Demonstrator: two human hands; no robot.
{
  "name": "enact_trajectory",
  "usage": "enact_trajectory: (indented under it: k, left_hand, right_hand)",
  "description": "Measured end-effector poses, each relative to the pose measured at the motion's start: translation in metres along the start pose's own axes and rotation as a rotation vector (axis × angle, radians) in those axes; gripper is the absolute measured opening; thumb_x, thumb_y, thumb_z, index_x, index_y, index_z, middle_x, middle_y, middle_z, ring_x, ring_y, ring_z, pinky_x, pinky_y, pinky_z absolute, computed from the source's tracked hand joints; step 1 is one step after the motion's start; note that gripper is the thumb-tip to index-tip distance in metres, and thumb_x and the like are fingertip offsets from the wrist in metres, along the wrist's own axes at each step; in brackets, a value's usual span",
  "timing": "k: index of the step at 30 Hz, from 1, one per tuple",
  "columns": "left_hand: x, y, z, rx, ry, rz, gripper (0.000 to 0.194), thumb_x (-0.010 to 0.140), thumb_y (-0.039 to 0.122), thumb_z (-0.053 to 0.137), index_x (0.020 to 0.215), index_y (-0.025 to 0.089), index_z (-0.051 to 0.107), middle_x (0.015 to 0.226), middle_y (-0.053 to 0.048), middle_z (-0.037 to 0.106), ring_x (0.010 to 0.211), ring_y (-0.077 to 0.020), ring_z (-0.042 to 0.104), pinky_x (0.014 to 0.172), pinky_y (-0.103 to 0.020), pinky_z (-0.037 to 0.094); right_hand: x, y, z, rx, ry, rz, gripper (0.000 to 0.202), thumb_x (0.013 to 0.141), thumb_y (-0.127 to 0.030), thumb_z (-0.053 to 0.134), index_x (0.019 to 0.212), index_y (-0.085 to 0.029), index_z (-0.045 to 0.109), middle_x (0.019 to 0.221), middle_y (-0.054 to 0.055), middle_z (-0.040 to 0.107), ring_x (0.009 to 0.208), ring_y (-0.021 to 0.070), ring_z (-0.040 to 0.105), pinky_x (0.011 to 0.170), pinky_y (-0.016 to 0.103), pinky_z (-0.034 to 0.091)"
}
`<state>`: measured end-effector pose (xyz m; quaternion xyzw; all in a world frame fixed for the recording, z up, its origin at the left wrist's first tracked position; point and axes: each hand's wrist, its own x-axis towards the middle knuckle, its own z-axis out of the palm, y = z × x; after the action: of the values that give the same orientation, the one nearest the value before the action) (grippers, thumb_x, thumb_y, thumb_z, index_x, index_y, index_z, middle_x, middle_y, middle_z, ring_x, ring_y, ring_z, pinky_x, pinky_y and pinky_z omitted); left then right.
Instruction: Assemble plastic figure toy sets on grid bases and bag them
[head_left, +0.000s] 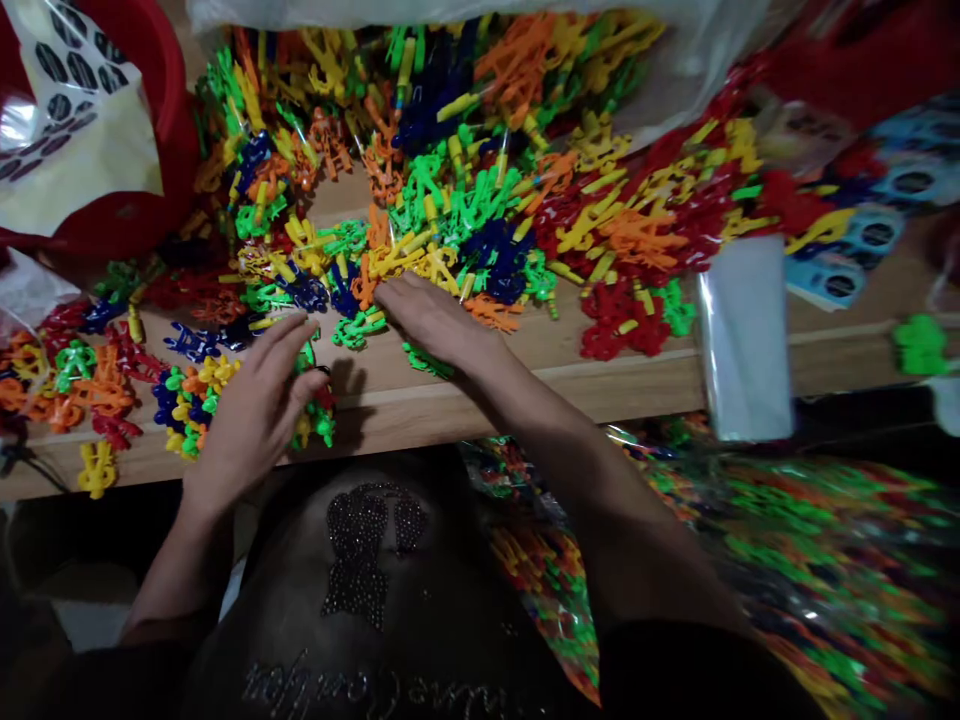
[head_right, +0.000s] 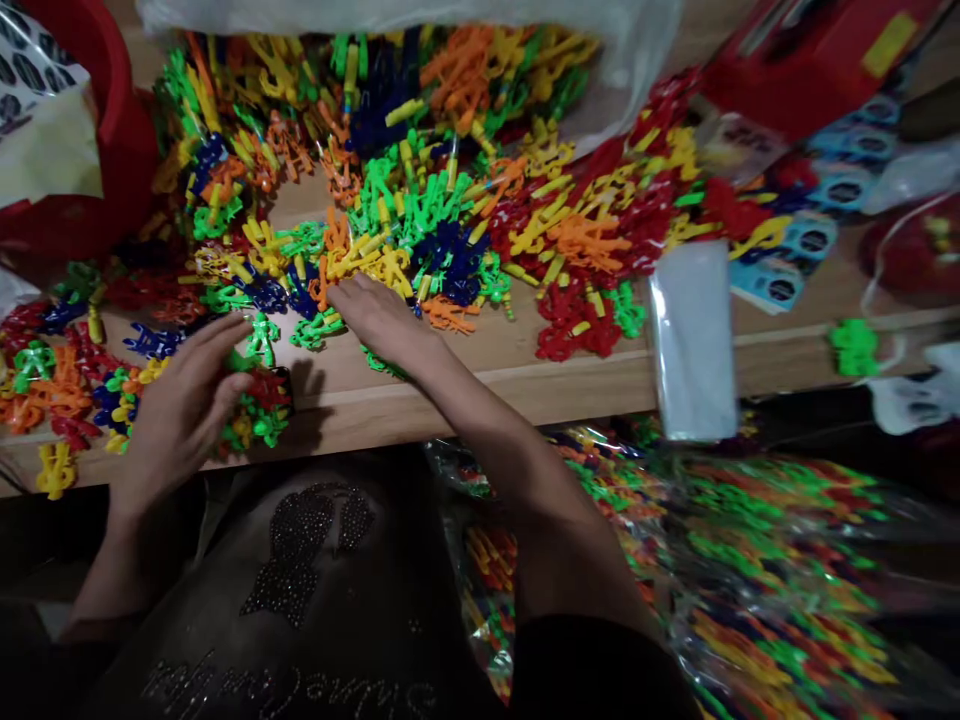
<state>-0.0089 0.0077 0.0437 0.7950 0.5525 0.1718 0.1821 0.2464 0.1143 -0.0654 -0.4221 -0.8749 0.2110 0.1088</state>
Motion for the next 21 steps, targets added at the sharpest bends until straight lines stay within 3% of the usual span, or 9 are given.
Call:
enact_trajectory:
  k: [3,5,9,12,17,21]
  left_hand:
    - [-0.005,0.000,-0.012,0.002,0.158,-0.043,0.043,0.113,0.043,0.044,0.150,0.024,0.057,0.157,-0.010,0.062,0.148,-0.0259,0.057,0.126,-0.046,0.045]
    - [-0.006,0.001,-0.014,-0.004,0.188,-0.044,0.042,0.113,0.042,0.045,0.149,0.024,0.058,0.153,-0.009,0.065,0.145,-0.0259,0.060,0.125,-0.045,0.047]
    - [-0.002,-0.003,-0.005,-0.035,0.052,-0.012,0.051,0.112,0.051,0.046,0.153,0.023,0.055,0.148,-0.012,0.068,0.136,-0.0297,0.065,0.116,-0.047,0.054]
    - [0.003,-0.007,0.004,0.002,-0.037,-0.007,0.057,0.109,0.054,0.050,0.156,0.022,0.053,0.141,-0.013,0.071,0.128,-0.0330,0.069,0.110,-0.051,0.057]
    - [0.007,-0.009,0.006,0.036,-0.016,0.030,0.056,0.107,0.045,0.054,0.158,0.023,0.051,0.139,-0.012,0.072,0.126,-0.0326,0.070,0.108,-0.048,0.058]
    - [0.007,-0.007,0.007,0.040,-0.004,0.040,0.058,0.108,0.045,0.052,0.162,0.026,0.046,0.159,-0.012,0.059,0.143,-0.0322,0.061,0.117,-0.048,0.055]
  right_hand:
    - [-0.008,-0.008,0.001,0.157,0.049,-0.020,0.038,0.098,-0.007,0.041,0.132,-0.018,0.056,0.126,0.015,0.066,0.117,0.0302,0.060,0.105,0.051,0.053]
    - [-0.013,-0.019,0.007,0.298,0.105,-0.043,0.048,0.098,-0.011,0.044,0.146,-0.016,0.047,0.137,0.017,0.063,0.124,0.0311,0.061,0.109,0.054,0.053]
    - [-0.012,-0.050,0.026,0.539,0.101,-0.075,0.044,0.099,-0.018,0.048,0.144,-0.019,0.050,0.141,0.014,0.063,0.133,0.0306,0.060,0.115,0.055,0.052]
    - [-0.003,-0.067,0.044,0.613,0.040,-0.040,0.045,0.094,-0.007,0.045,0.137,-0.019,0.055,0.138,0.012,0.066,0.134,0.0287,0.061,0.118,0.052,0.051]
    - [0.006,-0.070,0.065,0.588,0.027,-0.071,0.059,0.087,0.000,0.050,0.142,-0.020,0.050,0.149,0.013,0.059,0.147,0.0295,0.052,0.125,0.052,0.047]
    - [0.004,-0.075,0.078,0.509,0.040,-0.090,0.053,0.089,-0.004,0.054,0.140,-0.018,0.049,0.148,0.017,0.057,0.143,0.0304,0.053,0.125,0.052,0.046]
